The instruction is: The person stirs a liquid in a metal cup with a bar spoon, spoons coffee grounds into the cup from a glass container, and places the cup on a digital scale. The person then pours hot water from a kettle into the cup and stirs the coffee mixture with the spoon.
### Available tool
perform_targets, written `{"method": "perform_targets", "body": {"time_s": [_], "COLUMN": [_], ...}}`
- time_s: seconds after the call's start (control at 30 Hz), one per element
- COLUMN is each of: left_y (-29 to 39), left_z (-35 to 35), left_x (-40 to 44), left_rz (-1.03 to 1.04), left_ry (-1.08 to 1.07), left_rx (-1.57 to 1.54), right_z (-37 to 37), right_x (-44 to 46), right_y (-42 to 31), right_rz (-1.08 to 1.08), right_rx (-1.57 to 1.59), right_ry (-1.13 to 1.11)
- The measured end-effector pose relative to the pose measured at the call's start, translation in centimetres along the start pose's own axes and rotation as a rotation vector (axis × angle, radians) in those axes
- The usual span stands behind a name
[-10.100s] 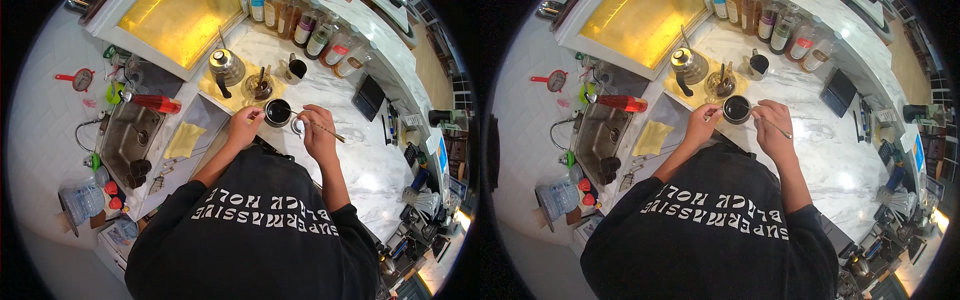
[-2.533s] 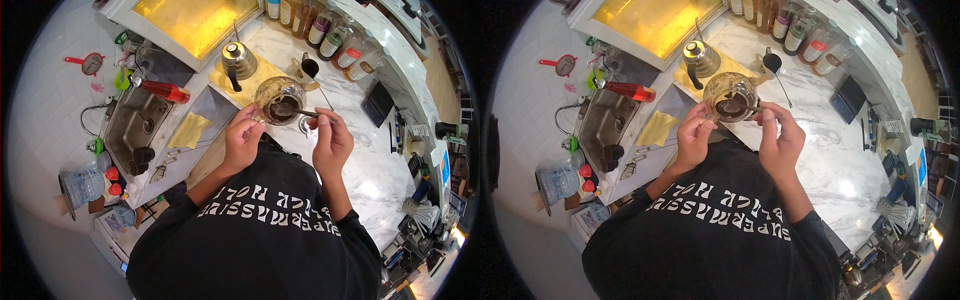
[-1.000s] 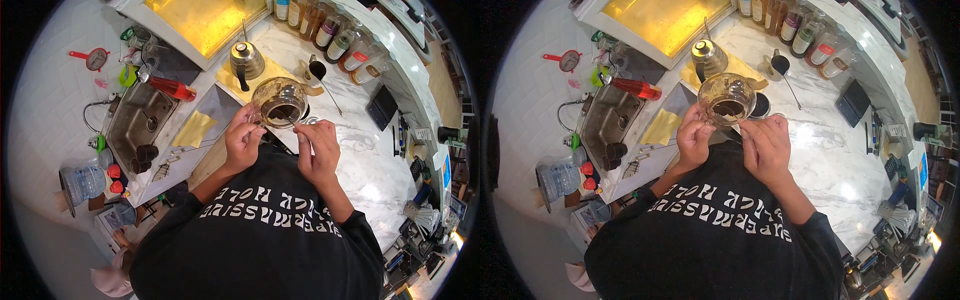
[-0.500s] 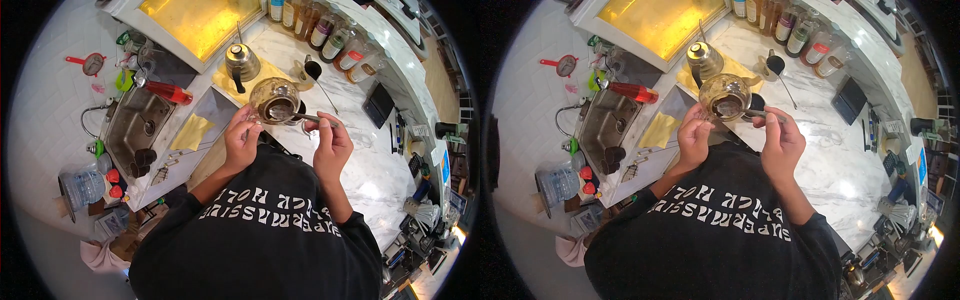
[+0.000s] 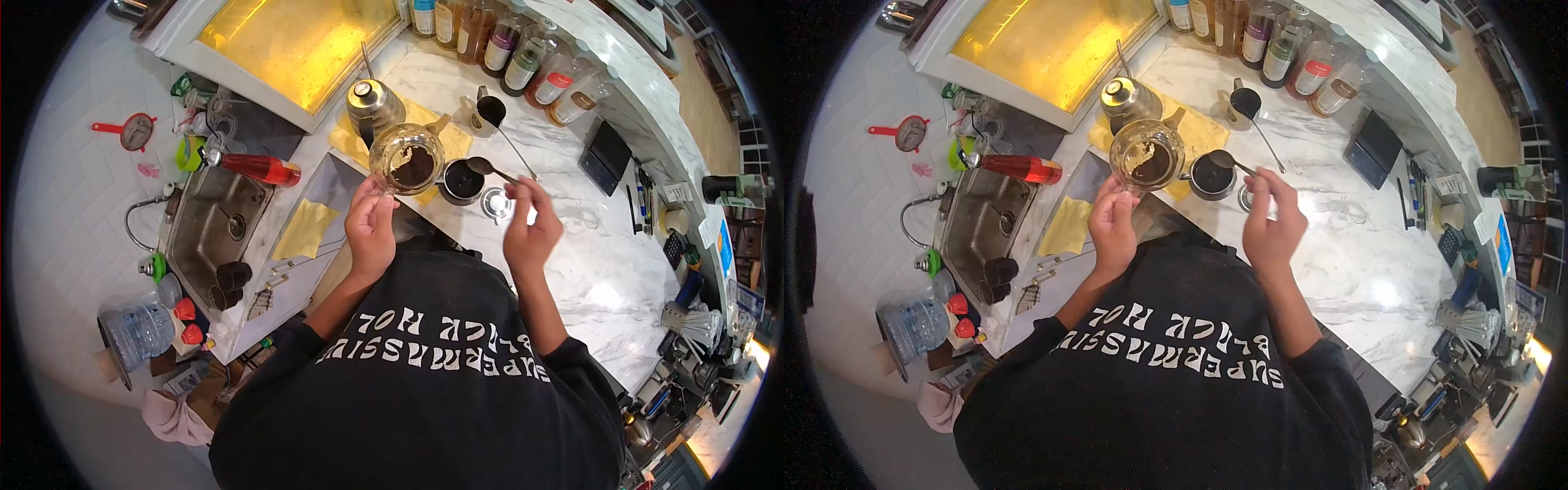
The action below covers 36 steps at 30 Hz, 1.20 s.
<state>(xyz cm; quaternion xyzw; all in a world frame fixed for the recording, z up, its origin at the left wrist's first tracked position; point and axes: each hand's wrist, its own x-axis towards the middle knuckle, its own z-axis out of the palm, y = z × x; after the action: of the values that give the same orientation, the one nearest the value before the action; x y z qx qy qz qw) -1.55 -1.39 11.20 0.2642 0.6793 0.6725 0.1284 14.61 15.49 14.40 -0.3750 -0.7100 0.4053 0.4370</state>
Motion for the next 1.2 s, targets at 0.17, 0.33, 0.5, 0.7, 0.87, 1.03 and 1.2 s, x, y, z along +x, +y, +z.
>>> {"method": "perform_targets", "body": {"time_s": [0.17,0.33,0.5,0.7,0.87,1.03,1.2], "left_y": [0.0,-0.3,0.0,0.6,0.9,0.8,0.7], "left_z": [-0.7,-1.5,-2.4,-2.3,-2.8,-3.4,-3.4], "left_x": [1.8,4.0,5.9,7.0,8.1,8.6,8.8], "left_rz": [-0.02,-0.018,-0.017,0.073,0.187,0.274,0.3], "left_ry": [-0.077,-0.167,-0.263,-0.335,-0.404,-0.418,-0.391], "left_rx": [-0.001,0.019,-0.005,-0.137,-0.175,-0.18,-0.151], "right_z": [0.8,-0.4,-0.4,3.0,4.7,6.0,6.6], "right_x": [0.2,1.2,1.4,0.8,-0.2,-0.6,-1.4], "right_y": [0.8,-3.7,-8.0,-9.0,-9.4,-9.9,-10.1], "right_rz": [-0.327,-0.205,-0.302,-0.407,-0.477,-0.471,-0.39], "right_rx": [-0.3,-0.154,0.045,-0.104,-0.239,-0.306,-0.264], "right_ry": [-0.242,-0.047,0.028,-0.128,-0.123,-0.101,-0.115]}}
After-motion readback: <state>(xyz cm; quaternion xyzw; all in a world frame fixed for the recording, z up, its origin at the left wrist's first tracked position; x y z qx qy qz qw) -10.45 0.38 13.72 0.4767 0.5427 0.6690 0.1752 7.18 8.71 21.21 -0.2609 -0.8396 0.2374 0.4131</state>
